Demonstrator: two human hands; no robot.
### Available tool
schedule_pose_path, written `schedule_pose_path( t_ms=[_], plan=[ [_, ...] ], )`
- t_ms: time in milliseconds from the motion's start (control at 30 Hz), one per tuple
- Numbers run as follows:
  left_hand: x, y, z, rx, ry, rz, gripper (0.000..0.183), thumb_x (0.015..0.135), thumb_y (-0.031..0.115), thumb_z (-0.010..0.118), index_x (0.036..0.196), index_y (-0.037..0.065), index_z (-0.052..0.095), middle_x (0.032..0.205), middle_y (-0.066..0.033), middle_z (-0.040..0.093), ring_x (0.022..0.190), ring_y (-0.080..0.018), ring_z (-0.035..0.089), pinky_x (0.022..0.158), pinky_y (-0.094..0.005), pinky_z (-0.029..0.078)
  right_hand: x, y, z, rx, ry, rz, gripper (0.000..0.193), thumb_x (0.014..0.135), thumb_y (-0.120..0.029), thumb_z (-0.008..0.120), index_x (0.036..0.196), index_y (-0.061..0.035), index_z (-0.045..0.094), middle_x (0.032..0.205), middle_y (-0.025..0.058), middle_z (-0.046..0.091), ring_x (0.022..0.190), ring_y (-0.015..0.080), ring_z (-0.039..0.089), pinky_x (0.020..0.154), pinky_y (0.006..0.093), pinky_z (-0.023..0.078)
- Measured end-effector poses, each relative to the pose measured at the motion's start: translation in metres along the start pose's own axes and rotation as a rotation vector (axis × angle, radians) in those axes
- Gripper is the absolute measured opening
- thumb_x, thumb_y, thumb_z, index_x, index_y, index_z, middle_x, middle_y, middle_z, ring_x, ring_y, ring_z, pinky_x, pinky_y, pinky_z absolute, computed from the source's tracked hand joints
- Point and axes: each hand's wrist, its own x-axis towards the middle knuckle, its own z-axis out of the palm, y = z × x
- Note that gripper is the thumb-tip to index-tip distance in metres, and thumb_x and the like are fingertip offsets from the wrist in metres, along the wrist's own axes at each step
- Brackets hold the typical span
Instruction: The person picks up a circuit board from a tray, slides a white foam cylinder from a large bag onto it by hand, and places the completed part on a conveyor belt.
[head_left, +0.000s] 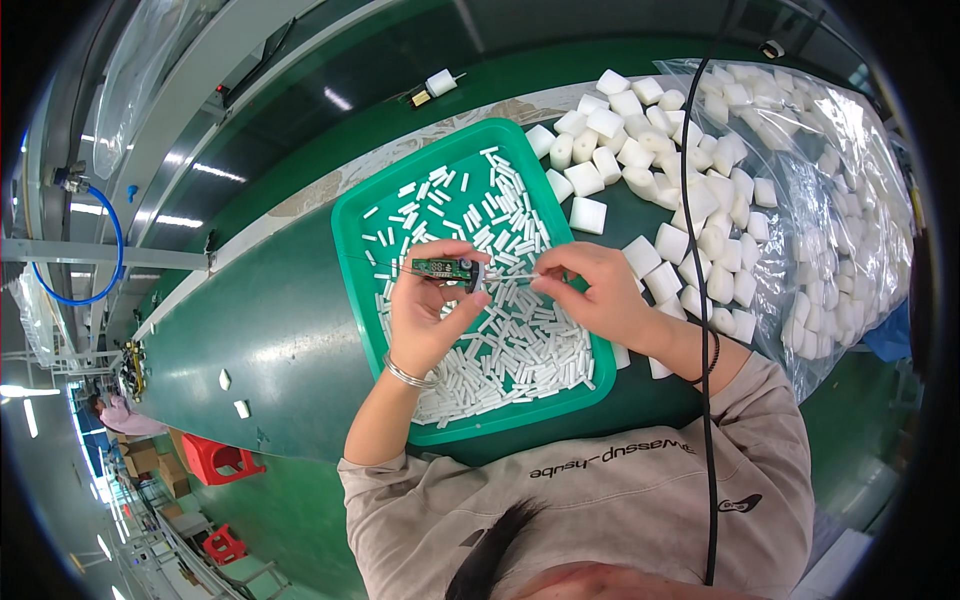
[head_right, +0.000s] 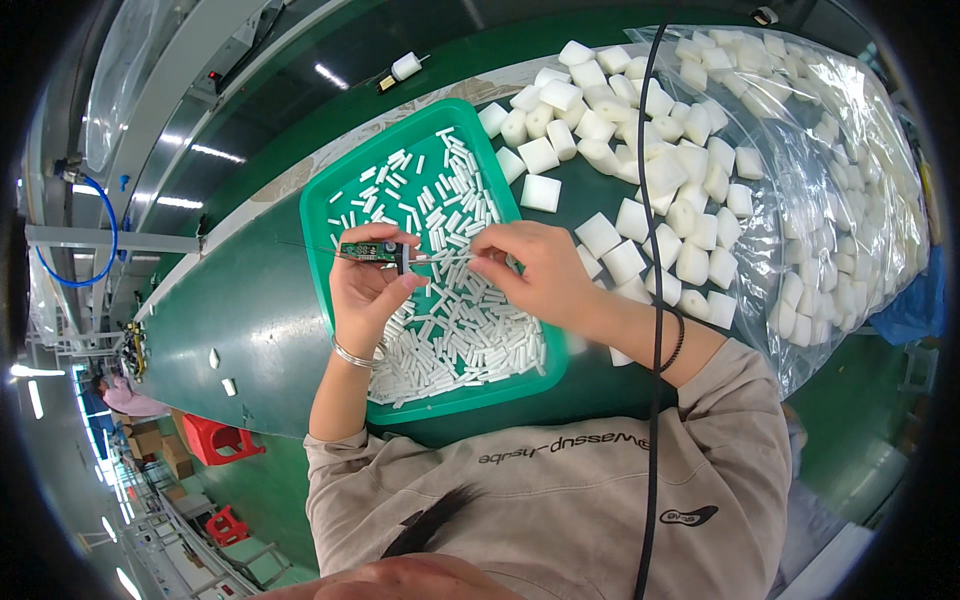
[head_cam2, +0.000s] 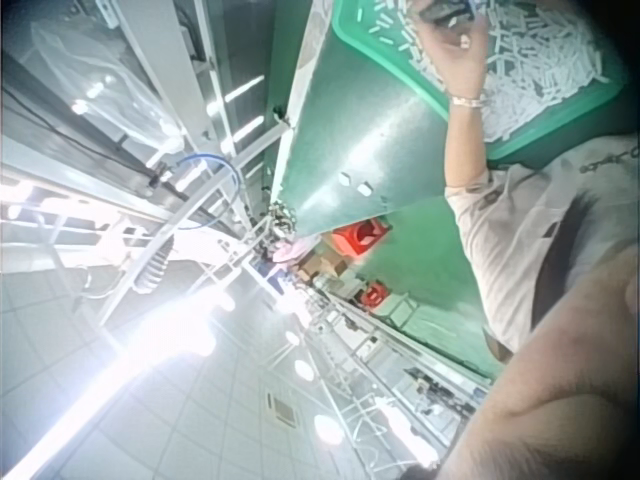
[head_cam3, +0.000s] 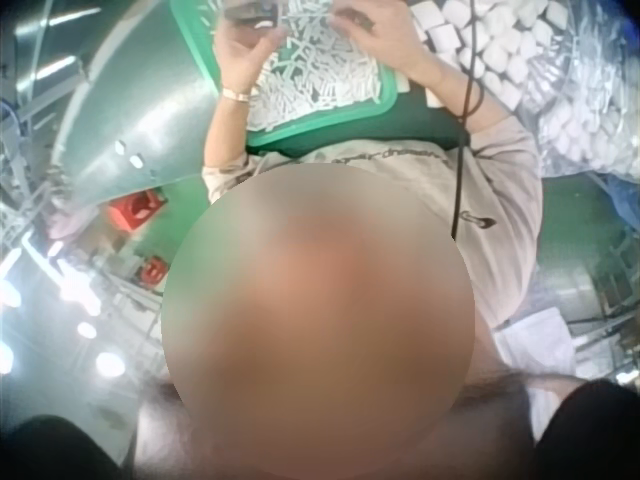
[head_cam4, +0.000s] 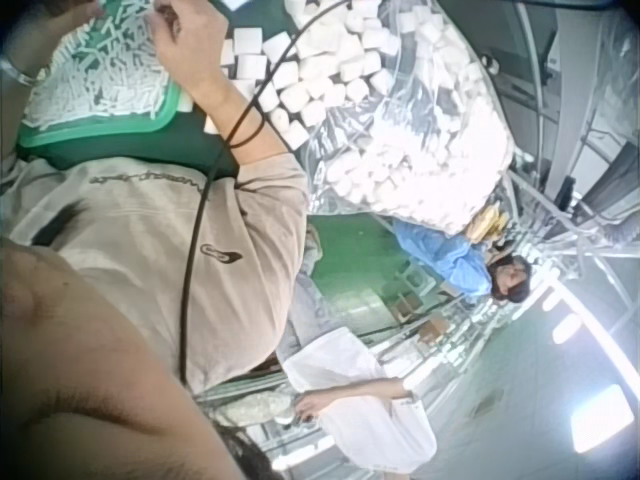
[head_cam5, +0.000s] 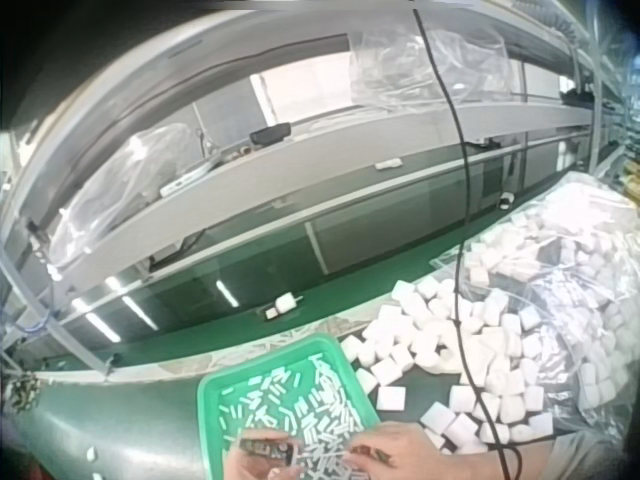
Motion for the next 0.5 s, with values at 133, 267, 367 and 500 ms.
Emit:
schedule_pose_path(
  t_ms=[133, 267, 367, 500],
  plan=[
    [0.001, -0.002, 0.001, 0.083, -0.045, 0.006, 0.041, 0.068, -0.008, 0.064, 0.104, 0.001, 0.047, 0.099, -0.0094, 0.055, 0.094, -0.0148, 0.055, 0.070, -0.0238, 0.052, 0.001, 0.002, -0.003, -0.055, 0.021, -0.076, 0.012, 0.070, -0.001, 0.065, 0.080, -0.0020, 0.059, 0.075, 0.0072, 0.061, 0.063, 0.0178, 0.056, 0.055, 0.0261, 0.044],
    [0.001, 0.005, 0.011, 0.204, -0.052, -0.133, 0.033, 0.066, -0.004, 0.068, 0.095, 0.004, 0.056, 0.094, -0.0052, 0.058, 0.085, -0.0115, 0.057, 0.071, -0.0233, 0.050, 0.003, 0.002, -0.005, -0.089, 0.073, -0.165, 0.009, 0.070, -0.006, 0.064, 0.079, -0.0053, 0.061, 0.073, 0.0053, 0.060, 0.066, 0.0200, 0.055, 0.057, 0.0289, 0.044],
    [-0.001, 0.003, 0.010, 0.355, -0.143, -0.060, 0.036, 0.065, -0.005, 0.070, 0.095, 0.002, 0.053, 0.090, -0.0067, 0.061, 0.085, -0.0144, 0.059, 0.073, -0.0241, 0.049, 0.003, 0.002, -0.007, -0.091, 0.101, -0.253, 0.013, 0.067, -0.006, 0.066, 0.080, -0.0056, 0.061, 0.073, 0.0050, 0.060, 0.065, 0.0204, 0.055, 0.057, 0.0293, 0.044],
    [-0.004, -0.002, 0.003, 0.280, -0.160, -0.095, 0.034, 0.065, -0.003, 0.070, 0.094, 0.002, 0.053, 0.088, -0.0056, 0.060, 0.082, -0.0129, 0.058, 0.071, -0.0232, 0.049, 0.001, 0.002, -0.008, -0.090, 0.040, -0.328, 0.017, 0.066, -0.008, 0.068, 0.081, -0.0052, 0.062, 0.074, 0.0044, 0.059, 0.063, 0.0201, 0.054, 0.056, 0.0280, 0.044]
  ],
)
